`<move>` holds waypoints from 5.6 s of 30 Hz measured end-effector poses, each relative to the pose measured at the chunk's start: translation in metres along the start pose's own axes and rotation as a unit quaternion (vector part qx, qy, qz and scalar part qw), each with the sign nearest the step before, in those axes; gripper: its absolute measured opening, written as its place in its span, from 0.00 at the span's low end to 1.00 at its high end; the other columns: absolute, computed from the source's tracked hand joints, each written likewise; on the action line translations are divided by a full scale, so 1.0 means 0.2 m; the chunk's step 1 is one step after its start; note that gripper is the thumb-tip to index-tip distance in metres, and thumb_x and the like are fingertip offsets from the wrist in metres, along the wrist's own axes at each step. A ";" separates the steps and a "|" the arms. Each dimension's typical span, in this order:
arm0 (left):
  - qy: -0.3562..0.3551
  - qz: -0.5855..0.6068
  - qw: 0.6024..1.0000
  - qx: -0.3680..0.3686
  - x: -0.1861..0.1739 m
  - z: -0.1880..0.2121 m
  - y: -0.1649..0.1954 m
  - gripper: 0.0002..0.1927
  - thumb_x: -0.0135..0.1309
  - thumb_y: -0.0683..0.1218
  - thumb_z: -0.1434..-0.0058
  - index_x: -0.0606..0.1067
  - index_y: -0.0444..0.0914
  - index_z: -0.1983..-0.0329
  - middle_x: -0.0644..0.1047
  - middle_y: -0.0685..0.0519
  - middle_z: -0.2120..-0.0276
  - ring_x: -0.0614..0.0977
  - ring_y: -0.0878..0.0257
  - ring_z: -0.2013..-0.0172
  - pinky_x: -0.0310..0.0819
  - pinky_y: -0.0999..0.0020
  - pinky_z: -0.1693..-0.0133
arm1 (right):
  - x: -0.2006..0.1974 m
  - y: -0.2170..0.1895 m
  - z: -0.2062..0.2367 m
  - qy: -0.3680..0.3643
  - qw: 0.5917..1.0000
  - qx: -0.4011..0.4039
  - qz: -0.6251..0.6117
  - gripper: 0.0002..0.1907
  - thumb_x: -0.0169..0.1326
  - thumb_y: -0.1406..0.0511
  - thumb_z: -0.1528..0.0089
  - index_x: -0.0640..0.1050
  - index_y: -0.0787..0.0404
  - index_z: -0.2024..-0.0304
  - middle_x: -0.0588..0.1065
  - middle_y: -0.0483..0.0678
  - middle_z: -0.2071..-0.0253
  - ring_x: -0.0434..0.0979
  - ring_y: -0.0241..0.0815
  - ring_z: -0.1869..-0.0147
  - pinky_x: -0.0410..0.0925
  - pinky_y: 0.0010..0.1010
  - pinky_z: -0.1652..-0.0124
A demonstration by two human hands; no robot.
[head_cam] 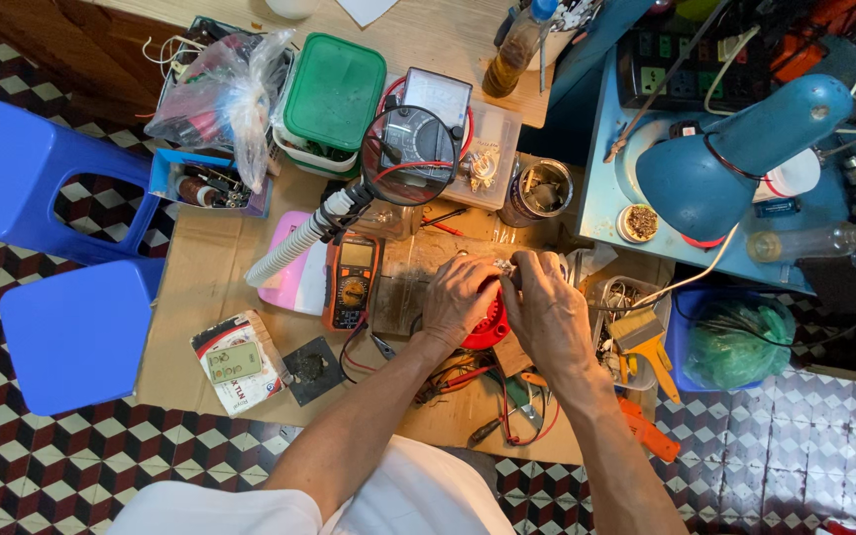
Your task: The person disassembles a red cylindrical electrical component, removes a label, and uses a screwdriver to adjust internal parts. They repeatedly pry and scrape inside the component while holding it steady with the other hand.
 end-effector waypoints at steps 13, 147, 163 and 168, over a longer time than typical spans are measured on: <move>0.029 -0.025 0.999 0.021 -0.12 -0.06 0.17 0.14 0.58 0.47 0.38 0.79 0.44 0.49 0.82 0.53 0.52 0.80 0.55 0.46 0.74 0.59 0.43 | -0.03 0.00 -0.01 -0.053 0.995 -0.014 0.087 0.14 0.55 0.61 0.35 0.72 0.62 0.53 0.73 0.56 0.65 0.80 0.51 0.66 0.74 0.41 0.66; 0.065 -0.080 0.994 -0.039 -0.16 0.02 0.14 0.32 0.66 0.54 0.47 0.70 0.39 0.42 0.71 0.44 0.40 0.72 0.49 0.39 0.62 0.48 0.36 | 0.03 0.04 -0.02 -0.097 0.987 -0.088 0.092 0.09 0.55 0.69 0.36 0.71 0.67 0.56 0.70 0.56 0.60 0.75 0.51 0.57 0.72 0.39 0.57; 0.050 0.017 0.999 -0.011 -0.20 -0.04 0.11 0.08 0.61 0.45 0.39 0.80 0.42 0.57 0.81 0.55 0.51 0.80 0.58 0.47 0.73 0.61 0.45 | 0.05 0.01 0.01 -0.074 0.987 -0.137 0.043 0.20 0.54 0.77 0.45 0.69 0.69 0.50 0.69 0.59 0.54 0.72 0.54 0.51 0.73 0.40 0.54; 0.050 0.017 0.999 -0.010 -0.18 -0.03 0.10 0.08 0.61 0.46 0.38 0.81 0.42 0.57 0.81 0.55 0.51 0.80 0.58 0.47 0.73 0.61 0.46 | 0.02 0.03 0.01 -0.112 0.990 -0.062 -0.052 0.11 0.54 0.73 0.37 0.68 0.68 0.55 0.69 0.59 0.59 0.73 0.56 0.56 0.70 0.44 0.58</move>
Point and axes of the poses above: each hand's wrist, its own z-axis away from the middle knuckle, its own x-axis out of the palm, y = z × x, the point moved 2 cm from there along -z, towards the middle knuckle
